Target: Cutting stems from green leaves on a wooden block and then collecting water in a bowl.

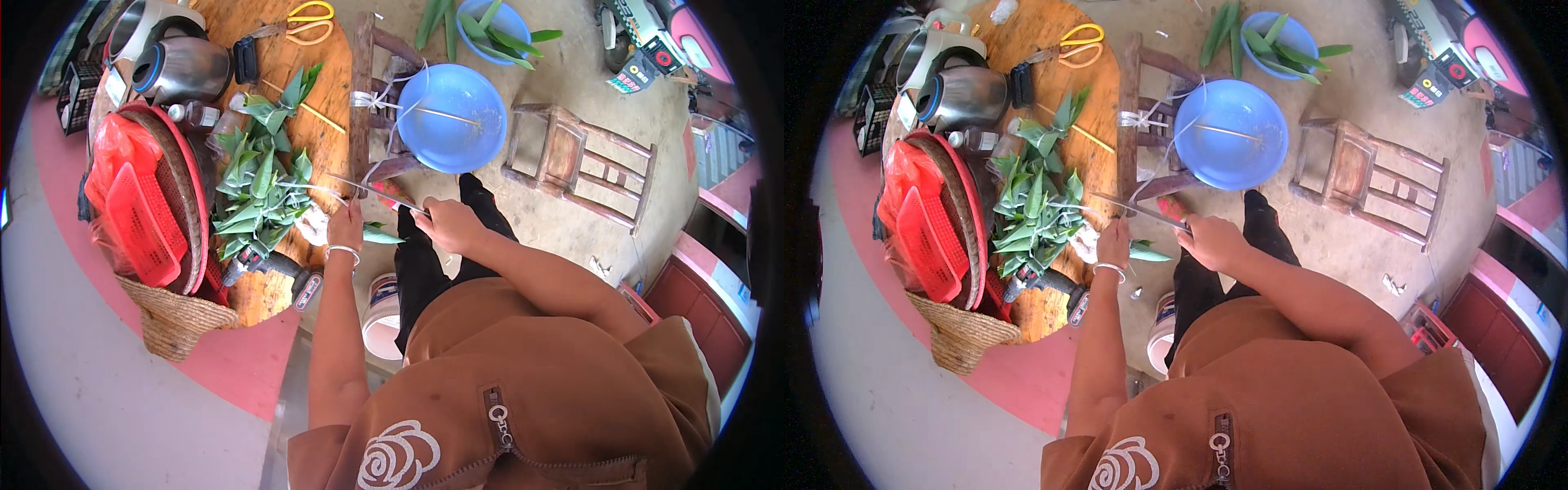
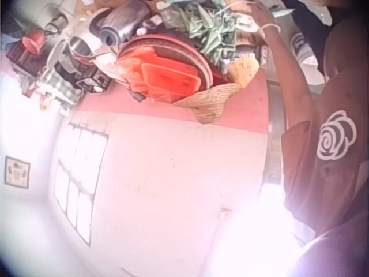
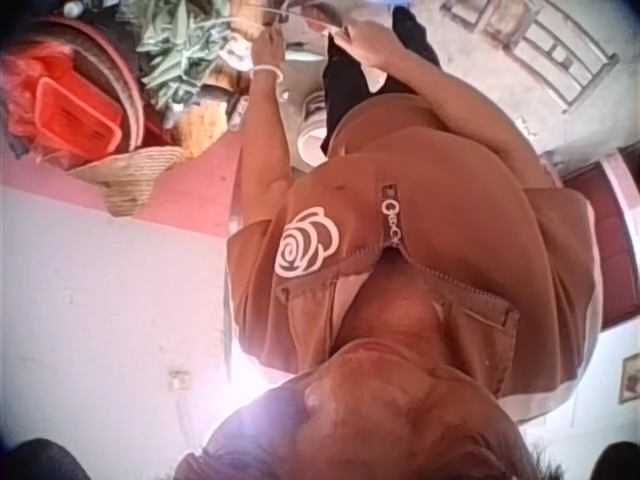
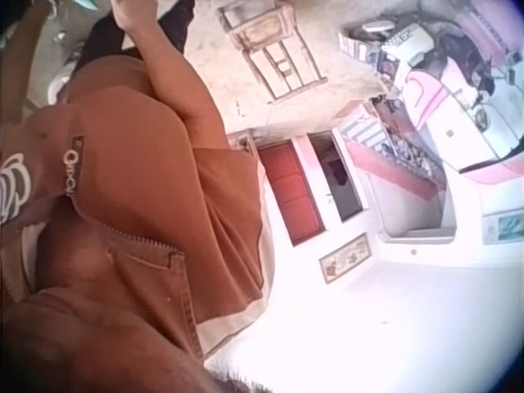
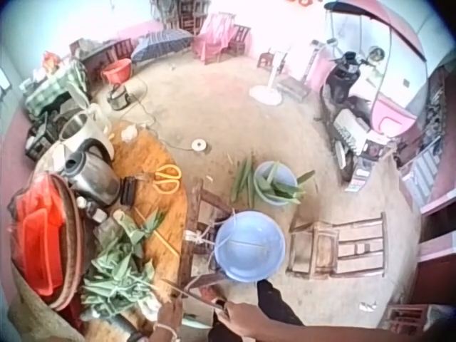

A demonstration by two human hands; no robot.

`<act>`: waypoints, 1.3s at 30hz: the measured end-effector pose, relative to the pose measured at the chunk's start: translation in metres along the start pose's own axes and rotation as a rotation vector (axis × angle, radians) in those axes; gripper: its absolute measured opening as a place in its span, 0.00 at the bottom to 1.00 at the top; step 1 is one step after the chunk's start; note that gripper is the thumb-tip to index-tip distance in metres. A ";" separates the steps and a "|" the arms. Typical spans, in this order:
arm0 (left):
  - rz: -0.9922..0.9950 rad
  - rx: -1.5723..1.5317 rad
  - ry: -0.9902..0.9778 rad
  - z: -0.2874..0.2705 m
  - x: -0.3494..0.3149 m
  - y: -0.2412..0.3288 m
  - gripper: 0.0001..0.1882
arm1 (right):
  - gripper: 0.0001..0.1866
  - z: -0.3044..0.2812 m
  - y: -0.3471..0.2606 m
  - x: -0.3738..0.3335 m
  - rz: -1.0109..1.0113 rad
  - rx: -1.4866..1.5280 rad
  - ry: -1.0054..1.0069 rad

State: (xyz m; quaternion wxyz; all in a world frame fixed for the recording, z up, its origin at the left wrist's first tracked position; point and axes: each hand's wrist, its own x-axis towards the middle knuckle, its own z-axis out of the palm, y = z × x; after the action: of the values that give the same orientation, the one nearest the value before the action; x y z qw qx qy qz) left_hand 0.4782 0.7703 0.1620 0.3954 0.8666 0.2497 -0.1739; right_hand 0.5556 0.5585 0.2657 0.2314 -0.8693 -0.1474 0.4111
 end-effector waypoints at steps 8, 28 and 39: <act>-0.023 0.030 -0.026 -0.003 0.005 0.007 0.22 | 0.19 0.013 0.005 0.003 -0.003 0.004 -0.015; -0.118 -0.294 -0.006 0.006 0.016 -0.003 0.26 | 0.15 0.032 0.017 0.010 -0.053 -0.045 0.078; -0.026 -0.212 0.031 0.002 0.014 0.006 0.19 | 0.14 0.033 0.011 0.018 -0.067 -0.075 0.065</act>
State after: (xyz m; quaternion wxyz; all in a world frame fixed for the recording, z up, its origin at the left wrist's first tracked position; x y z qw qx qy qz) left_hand 0.4931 0.7691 0.1572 0.4787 0.8193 0.2837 -0.1382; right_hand 0.5417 0.5663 0.2299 0.2170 -0.8848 -0.1840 0.3692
